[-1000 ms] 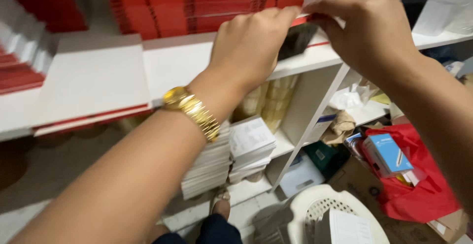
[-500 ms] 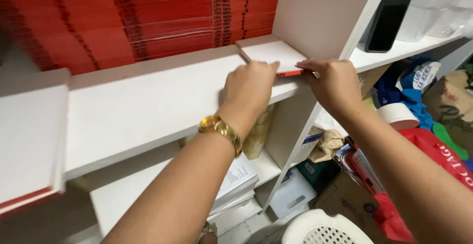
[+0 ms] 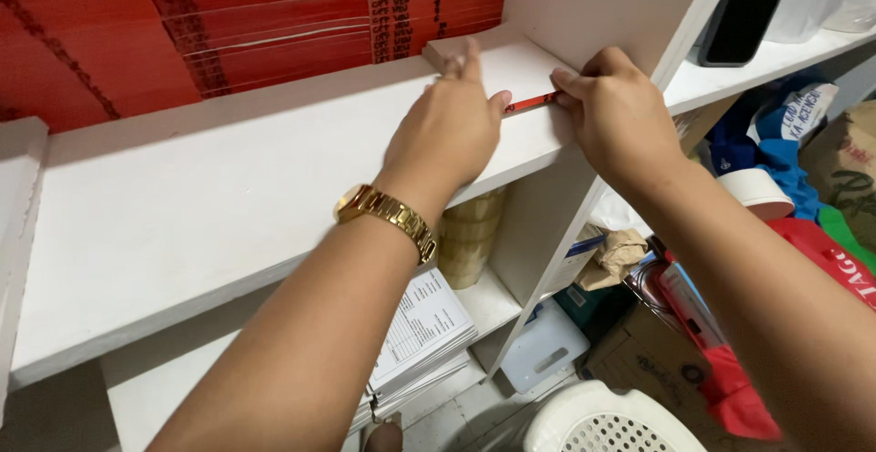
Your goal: The person repeatedly picks up stacks of red and white books from a lower shelf and places them onto a higher shelf, arranging them into neat piles. The person continues this process, moving books from one location to another within the shelving unit.
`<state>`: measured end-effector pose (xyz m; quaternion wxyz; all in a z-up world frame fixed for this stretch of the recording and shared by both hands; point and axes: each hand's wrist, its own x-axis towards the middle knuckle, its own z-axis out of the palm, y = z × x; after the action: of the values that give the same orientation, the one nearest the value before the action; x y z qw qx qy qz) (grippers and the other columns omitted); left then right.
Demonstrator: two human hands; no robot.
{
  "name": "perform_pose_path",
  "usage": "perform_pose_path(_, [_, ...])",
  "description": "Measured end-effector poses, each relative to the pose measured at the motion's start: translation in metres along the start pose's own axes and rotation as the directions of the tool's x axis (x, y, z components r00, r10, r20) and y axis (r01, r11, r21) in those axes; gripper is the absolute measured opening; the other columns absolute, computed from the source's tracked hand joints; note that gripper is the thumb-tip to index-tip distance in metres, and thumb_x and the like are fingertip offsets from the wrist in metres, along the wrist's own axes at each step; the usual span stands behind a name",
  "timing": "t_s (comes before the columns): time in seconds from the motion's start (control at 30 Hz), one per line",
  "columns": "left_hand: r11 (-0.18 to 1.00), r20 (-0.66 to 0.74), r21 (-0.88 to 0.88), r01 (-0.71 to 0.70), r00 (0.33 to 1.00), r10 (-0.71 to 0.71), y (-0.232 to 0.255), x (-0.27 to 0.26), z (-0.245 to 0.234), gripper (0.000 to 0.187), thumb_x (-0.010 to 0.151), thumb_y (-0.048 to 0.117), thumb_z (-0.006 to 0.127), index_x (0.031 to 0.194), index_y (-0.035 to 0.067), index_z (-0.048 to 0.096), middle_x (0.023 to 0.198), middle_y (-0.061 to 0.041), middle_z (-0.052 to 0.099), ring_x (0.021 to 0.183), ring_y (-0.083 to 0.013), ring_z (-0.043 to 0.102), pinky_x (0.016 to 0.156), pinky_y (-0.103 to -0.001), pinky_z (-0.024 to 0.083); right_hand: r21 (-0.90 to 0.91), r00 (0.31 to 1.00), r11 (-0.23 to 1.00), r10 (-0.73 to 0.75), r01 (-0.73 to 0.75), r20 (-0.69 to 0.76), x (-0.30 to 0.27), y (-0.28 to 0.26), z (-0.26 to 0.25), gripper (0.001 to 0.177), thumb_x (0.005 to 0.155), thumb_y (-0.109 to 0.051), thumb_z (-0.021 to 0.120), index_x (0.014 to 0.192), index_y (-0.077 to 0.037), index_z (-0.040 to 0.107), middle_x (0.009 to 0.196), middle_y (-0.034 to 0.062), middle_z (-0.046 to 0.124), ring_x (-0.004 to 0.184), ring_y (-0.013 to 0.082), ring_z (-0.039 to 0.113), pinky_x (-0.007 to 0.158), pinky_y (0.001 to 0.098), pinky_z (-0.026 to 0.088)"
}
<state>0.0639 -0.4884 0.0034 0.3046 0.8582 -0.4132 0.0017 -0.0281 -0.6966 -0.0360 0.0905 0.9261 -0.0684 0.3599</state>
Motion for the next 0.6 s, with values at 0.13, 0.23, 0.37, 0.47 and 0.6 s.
perform_pose_path(0.13, [0.994,-0.221,-0.102,0.048,0.973,-0.069,-0.005,0.003,0.005,0.06,0.097,0.042,0.066,0.139,0.006,0.043,0.159,-0.023,0.035,0.116,-0.0443,0.061,0.082,-0.057,0.054,-0.04,0.999,0.998,-0.047,0.047,-0.014,0.013,0.004,0.009,0.028,0.098,-0.013,0.066,0.121,-0.009,0.081,0.089,0.0148,0.058,0.069,0.0422,0.062,0.063,0.0491,0.05])
perform_pose_path(0.23, [0.989,-0.186,-0.107,0.098,0.976,-0.117,-0.005,0.001,0.0,0.052,0.098,0.043,0.065,0.13,0.006,0.048,0.121,-0.017,0.067,0.107,-0.0398,0.066,0.074,-0.057,0.055,-0.033,0.998,0.998,0.046,-0.044,0.049,0.022,0.01,0.015,0.036,0.094,-0.014,0.066,0.127,-0.015,0.079,0.095,0.0132,0.062,0.077,0.043,0.064,0.07,0.0462,0.05])
perform_pose_path(0.37, [0.99,-0.213,-0.101,0.1,0.97,-0.119,-0.007,-0.005,-0.001,0.048,0.095,0.047,0.067,0.13,0.013,0.064,0.108,-0.015,0.074,0.103,-0.0389,0.068,0.072,-0.056,0.055,-0.017,0.999,0.999,0.034,-0.033,0.02,0.017,0.006,0.016,0.032,0.097,-0.013,0.065,0.126,-0.015,0.08,0.099,0.0144,0.063,0.08,0.0428,0.064,0.072,0.0476,0.051])
perform_pose_path(0.47, [0.992,-0.225,-0.101,0.076,0.97,-0.097,-0.008,-0.005,0.001,0.035,0.102,0.035,0.051,0.125,0.014,0.066,0.098,-0.016,0.073,0.094,-0.0405,0.068,0.067,-0.056,0.053,0.008,0.999,0.999,0.032,-0.032,-0.027,0.014,0.005,0.019,0.037,0.094,-0.008,0.065,0.128,-0.011,0.079,0.102,0.0171,0.062,0.084,0.0441,0.065,0.076,0.0494,0.051])
perform_pose_path(0.6, [0.984,-0.159,-0.083,0.158,0.973,-0.17,-0.001,-0.01,-0.004,0.043,0.091,-0.005,0.034,0.131,0.005,0.046,0.098,-0.017,0.075,0.091,-0.0395,0.072,0.069,-0.055,0.057,0.082,0.972,0.969,0.229,-0.233,0.059,0.019,-0.027,-0.009,0.045,0.11,-0.019,0.045,0.151,0.0,0.048,0.114,0.0282,0.06,0.101,0.0515,0.06,0.084,0.0603,0.046])
